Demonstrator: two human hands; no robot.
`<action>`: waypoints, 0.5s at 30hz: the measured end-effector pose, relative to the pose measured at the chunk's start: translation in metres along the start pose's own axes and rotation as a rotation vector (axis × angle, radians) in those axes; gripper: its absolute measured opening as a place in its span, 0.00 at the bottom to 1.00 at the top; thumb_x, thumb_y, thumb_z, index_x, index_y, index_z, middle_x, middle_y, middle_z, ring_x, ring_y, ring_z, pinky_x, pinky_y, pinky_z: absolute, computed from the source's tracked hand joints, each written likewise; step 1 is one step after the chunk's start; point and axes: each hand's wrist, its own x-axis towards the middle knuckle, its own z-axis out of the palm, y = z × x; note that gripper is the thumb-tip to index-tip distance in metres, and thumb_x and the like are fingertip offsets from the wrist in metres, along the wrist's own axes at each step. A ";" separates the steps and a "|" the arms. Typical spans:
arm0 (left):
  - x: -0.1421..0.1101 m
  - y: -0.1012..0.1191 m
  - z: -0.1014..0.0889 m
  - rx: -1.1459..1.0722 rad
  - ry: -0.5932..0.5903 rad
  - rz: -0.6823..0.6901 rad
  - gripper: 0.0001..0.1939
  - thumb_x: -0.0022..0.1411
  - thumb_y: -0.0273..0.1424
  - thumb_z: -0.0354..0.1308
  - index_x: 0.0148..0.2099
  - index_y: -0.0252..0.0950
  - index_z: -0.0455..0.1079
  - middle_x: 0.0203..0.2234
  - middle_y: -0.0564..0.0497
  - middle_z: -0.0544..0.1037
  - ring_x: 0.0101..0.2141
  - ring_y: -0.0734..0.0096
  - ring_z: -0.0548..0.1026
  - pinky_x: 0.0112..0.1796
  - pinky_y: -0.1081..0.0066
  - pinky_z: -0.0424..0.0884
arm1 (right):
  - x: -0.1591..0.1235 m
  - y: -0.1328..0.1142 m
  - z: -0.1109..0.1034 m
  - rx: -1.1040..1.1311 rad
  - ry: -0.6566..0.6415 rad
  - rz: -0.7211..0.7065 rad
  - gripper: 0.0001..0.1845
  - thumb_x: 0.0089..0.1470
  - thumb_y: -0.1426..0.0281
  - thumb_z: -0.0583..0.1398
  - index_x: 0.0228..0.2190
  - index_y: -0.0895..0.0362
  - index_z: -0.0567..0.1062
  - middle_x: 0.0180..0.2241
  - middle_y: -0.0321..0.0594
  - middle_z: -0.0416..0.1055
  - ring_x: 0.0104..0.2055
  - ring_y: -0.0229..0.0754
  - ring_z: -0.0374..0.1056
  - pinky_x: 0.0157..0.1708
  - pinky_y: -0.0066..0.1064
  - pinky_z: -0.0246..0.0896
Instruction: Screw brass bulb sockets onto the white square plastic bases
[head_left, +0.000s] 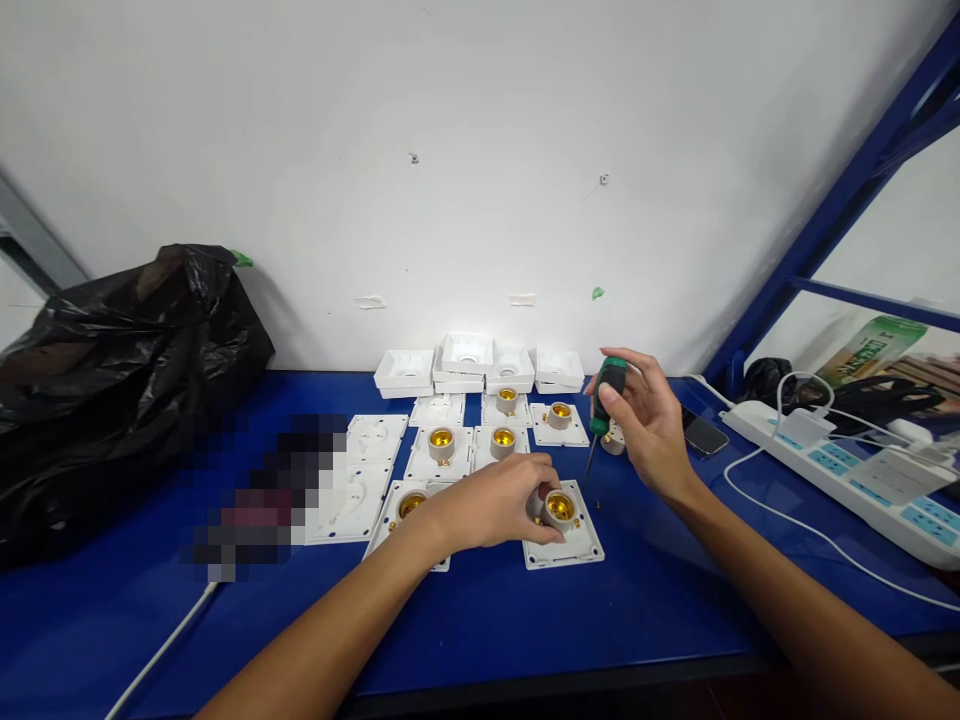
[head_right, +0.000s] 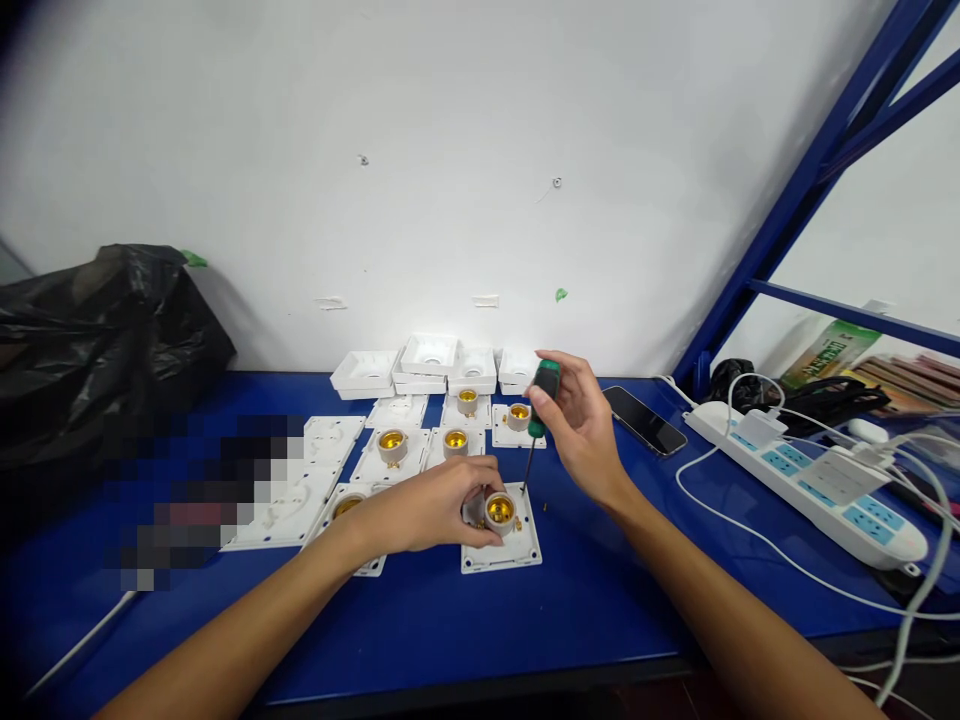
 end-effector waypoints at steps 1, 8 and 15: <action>0.000 -0.001 0.000 -0.004 0.000 -0.003 0.20 0.58 0.46 0.67 0.45 0.38 0.71 0.41 0.50 0.73 0.40 0.64 0.70 0.37 0.67 0.63 | 0.002 0.002 -0.001 -0.027 0.044 0.002 0.17 0.61 0.64 0.62 0.52 0.49 0.71 0.37 0.38 0.71 0.38 0.41 0.71 0.39 0.38 0.73; -0.001 -0.002 0.001 -0.007 0.015 -0.007 0.22 0.57 0.47 0.68 0.46 0.38 0.71 0.41 0.50 0.72 0.41 0.64 0.69 0.38 0.66 0.64 | 0.000 0.008 -0.009 -0.216 -0.155 0.001 0.18 0.63 0.62 0.61 0.53 0.50 0.71 0.33 0.35 0.69 0.32 0.39 0.66 0.30 0.33 0.65; -0.002 0.002 -0.001 0.006 0.012 -0.019 0.22 0.58 0.48 0.67 0.46 0.37 0.72 0.43 0.49 0.73 0.39 0.65 0.70 0.37 0.66 0.65 | -0.008 0.006 -0.005 -0.379 -0.270 -0.121 0.17 0.65 0.65 0.58 0.55 0.51 0.69 0.26 0.31 0.60 0.25 0.36 0.57 0.26 0.31 0.58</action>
